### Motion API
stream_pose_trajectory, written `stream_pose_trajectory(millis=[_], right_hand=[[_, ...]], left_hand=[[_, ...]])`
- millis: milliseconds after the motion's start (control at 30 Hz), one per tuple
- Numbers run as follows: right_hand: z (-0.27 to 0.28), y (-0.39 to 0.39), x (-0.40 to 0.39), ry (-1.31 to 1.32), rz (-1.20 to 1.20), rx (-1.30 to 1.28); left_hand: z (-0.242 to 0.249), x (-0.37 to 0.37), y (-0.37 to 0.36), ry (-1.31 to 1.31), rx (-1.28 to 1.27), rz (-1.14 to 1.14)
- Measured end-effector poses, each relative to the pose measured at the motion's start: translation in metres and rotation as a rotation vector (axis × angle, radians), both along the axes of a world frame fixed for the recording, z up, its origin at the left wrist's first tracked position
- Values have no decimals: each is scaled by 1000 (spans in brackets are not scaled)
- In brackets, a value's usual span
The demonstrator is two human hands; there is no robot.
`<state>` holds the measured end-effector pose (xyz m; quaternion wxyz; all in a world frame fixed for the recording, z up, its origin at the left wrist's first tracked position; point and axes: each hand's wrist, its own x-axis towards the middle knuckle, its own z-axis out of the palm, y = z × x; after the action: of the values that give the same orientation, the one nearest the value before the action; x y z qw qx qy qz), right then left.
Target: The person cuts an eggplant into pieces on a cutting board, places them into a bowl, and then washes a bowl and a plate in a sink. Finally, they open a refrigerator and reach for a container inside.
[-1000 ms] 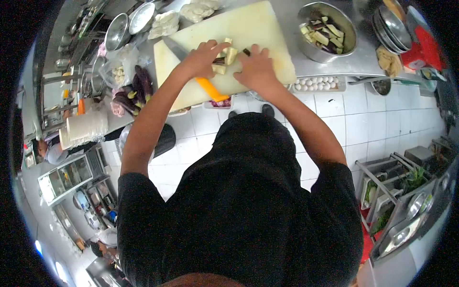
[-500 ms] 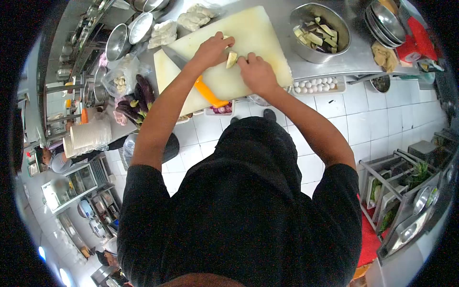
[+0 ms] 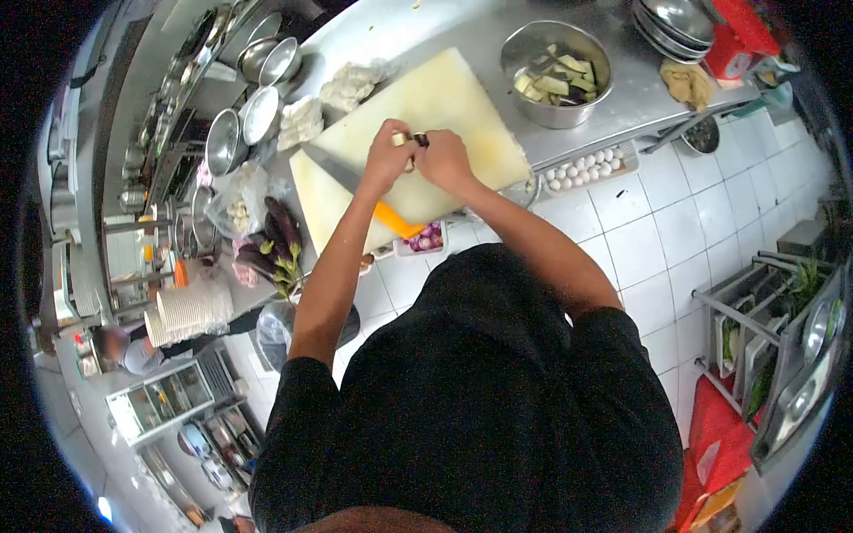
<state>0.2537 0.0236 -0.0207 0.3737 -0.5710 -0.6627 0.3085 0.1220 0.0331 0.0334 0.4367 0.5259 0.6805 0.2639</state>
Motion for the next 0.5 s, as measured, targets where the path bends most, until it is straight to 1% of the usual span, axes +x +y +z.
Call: stream_pose_trajectory(millis=[100, 200, 233, 300, 333, 367, 400, 433, 467, 500], right_hand=[[13, 6, 8, 186, 60, -272], [17, 3, 11, 435, -18, -350], [17, 6, 15, 439, -50, -285], [17, 8, 26, 440, -111, -165], [28, 8, 37, 434, -156, -54], [38, 9, 51, 424, -186, 53], [82, 5, 75, 250, -180, -57], [68, 19, 97, 243, -220, 18], [62, 23, 127, 221, -225, 139], [66, 37, 152, 215, -250, 255]], left_hand=[[1, -4, 2, -226, -58, 38], [6, 0, 0, -350, -82, 70], [9, 5, -1, -359, -97, 87], [13, 20, 9, -409, 51, 13], [21, 31, 12, -436, 122, -13], [27, 44, 19, -423, 158, -85], [45, 63, 27, -412, 198, -138], [61, 86, 34, -494, 153, -131], [73, 110, 37, -601, 160, -81], [65, 133, 61, -707, 217, -244]])
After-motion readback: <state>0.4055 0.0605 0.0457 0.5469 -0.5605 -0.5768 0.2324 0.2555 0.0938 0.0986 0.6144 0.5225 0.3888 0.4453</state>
